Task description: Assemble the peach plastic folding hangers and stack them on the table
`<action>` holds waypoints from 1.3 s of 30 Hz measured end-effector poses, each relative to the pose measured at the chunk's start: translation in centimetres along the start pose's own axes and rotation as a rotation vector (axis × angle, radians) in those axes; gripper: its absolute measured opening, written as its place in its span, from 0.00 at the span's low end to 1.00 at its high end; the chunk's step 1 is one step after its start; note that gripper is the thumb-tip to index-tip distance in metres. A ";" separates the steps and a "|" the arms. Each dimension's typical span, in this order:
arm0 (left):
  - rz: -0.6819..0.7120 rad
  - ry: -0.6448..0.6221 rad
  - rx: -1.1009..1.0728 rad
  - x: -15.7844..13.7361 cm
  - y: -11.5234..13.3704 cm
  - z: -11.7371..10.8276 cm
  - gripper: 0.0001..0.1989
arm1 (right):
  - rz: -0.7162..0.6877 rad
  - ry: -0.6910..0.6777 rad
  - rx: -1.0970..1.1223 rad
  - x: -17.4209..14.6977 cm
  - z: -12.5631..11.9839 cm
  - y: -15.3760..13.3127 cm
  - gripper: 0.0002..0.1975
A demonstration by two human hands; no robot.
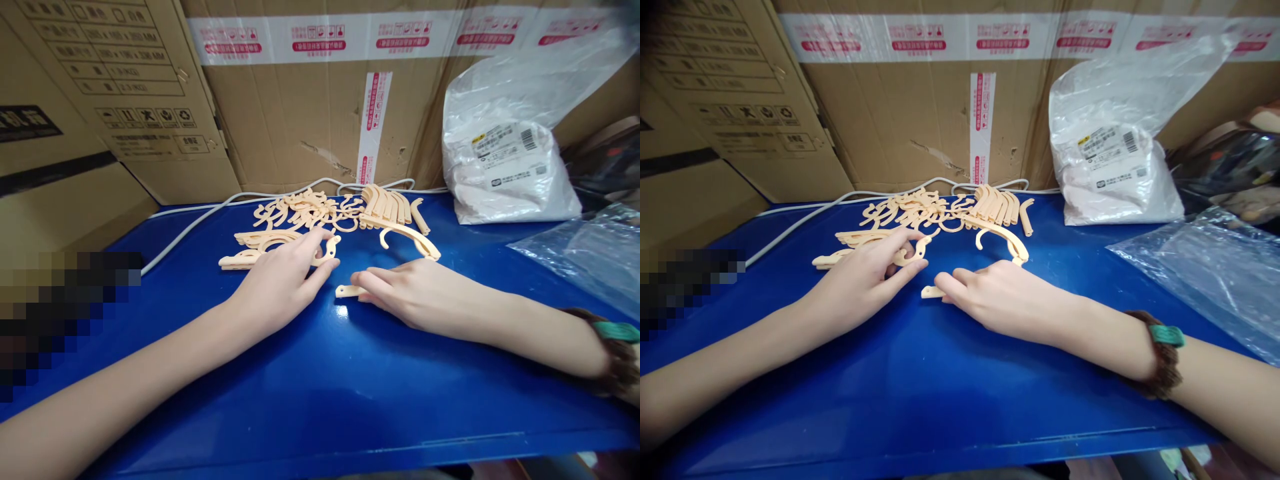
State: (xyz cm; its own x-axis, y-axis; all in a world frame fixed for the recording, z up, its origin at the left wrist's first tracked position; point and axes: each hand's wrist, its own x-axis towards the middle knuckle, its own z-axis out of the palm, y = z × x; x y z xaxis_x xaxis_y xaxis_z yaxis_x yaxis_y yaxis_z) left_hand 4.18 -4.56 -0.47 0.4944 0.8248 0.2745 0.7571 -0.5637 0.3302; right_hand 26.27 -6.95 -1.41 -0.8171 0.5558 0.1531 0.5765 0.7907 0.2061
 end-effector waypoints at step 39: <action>0.198 -0.230 0.231 -0.4 0.5 -0.5 0.10 | 0.120 0.228 -0.029 0.1 0.3 1.1 0.18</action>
State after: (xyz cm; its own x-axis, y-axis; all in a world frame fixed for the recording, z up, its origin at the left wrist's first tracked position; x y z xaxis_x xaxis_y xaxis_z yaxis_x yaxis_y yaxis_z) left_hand 4.15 -5.18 0.09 0.7037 0.7043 0.0944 0.7008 -0.7098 0.0713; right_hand 26.85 -5.91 -1.49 -0.7224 0.5702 0.3911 0.6715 0.7134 0.2003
